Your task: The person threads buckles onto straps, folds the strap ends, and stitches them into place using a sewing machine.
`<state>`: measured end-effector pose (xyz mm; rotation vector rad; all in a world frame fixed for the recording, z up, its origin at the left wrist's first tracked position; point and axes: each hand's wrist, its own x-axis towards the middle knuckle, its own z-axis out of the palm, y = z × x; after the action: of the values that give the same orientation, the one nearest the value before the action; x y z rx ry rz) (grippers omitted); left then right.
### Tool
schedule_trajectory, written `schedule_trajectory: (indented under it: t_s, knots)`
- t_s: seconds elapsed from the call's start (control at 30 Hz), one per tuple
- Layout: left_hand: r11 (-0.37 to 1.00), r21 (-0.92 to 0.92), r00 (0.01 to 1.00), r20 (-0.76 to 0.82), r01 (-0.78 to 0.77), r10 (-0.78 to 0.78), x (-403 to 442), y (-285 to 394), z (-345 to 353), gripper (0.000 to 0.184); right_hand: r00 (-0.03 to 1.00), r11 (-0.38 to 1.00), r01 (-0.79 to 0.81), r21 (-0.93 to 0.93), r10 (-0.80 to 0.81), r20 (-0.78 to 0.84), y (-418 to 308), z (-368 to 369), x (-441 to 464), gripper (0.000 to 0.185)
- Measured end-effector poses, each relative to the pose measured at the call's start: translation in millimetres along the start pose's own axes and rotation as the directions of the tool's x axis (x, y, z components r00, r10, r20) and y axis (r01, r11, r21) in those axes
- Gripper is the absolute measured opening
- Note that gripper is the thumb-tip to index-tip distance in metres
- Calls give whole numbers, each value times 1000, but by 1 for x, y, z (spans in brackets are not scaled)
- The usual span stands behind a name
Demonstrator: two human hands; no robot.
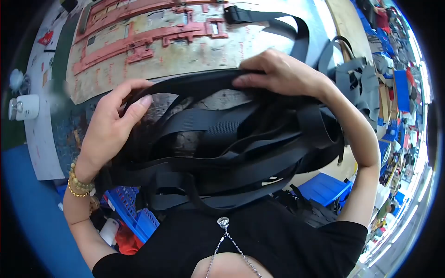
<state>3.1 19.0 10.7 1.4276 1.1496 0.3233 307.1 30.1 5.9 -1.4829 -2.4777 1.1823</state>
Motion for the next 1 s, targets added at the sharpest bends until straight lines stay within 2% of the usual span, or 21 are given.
schedule_trajectory:
  t_s: [0.03,0.1,0.13,0.17,0.2,0.27,0.3,0.37,0.4,0.43,0.47,0.53,0.6,0.63,0.7,0.77,0.8,0.83,0.9,0.97,1.0]
  knots:
    - [1000,1,999,-33,3,-3,0,3,2,30,998,1000,-6,-14,5,-56,1,3,-4,21]
    - [984,152,947,292,96,-137,-2,22,4,45,992,1000,11,-6,-12,-126,1,5,-9,20]
    - [984,155,949,286,88,-130,-2,22,10,45,982,999,35,1,-35,-187,0,5,-12,19]
    - [964,241,978,198,-117,69,-1,18,20,53,968,998,64,3,-62,-245,0,5,-15,18]
    - [890,341,953,126,-301,274,2,14,31,62,950,996,94,4,-88,-301,-1,5,-17,17]
    - [780,360,846,52,-512,531,23,17,55,76,902,987,159,-1,-146,-406,-3,5,-21,16]
    - [775,365,840,42,-516,540,32,19,71,76,872,982,190,-8,-173,-458,-3,5,-23,15]
    - [837,162,843,-45,-523,536,45,26,97,73,805,969,247,-18,-215,-553,-2,4,-25,13]
    - [938,5,934,87,-347,346,44,34,89,68,805,968,248,-30,-223,-550,0,3,-26,13]
    - [984,-121,955,250,-134,160,43,39,78,64,793,962,273,16,-216,-570,2,3,-27,12]
    - [989,-144,933,359,35,20,37,28,71,51,782,953,298,58,-209,-587,5,2,-27,12]
    - [999,-37,934,357,-1,14,6,7,56,45,766,923,353,153,-191,-614,10,1,-30,12]
    - [981,193,996,75,32,-48,-39,-11,45,42,894,938,335,87,-288,-344,11,0,-28,11]
    - [968,193,985,33,158,-167,-63,-18,42,43,893,926,363,103,-314,-323,9,7,-25,11]
    - [908,142,910,78,394,-407,-100,-12,40,44,882,889,456,29,-456,118,5,23,-18,9]
    - [911,194,931,-91,364,-353,-131,-17,46,48,861,870,485,84,-492,124,2,29,-14,9]
    - [906,176,922,-107,385,-371,-139,-14,45,48,865,871,478,118,-489,108,1,29,-16,9]
    - [885,298,928,-216,358,-303,-145,-6,41,47,873,873,466,146,-481,85,1,25,-18,9]
    - [810,516,922,-379,278,-75,-148,15,32,48,901,885,427,184,-433,-6,-2,13,-21,11]
    - [730,668,878,-426,143,218,-131,42,19,53,920,899,392,195,-384,-80,1,5,-26,12]
    - [678,730,877,-377,85,296,-114,49,7,53,899,919,378,112,-336,-281,6,3,-28,14]
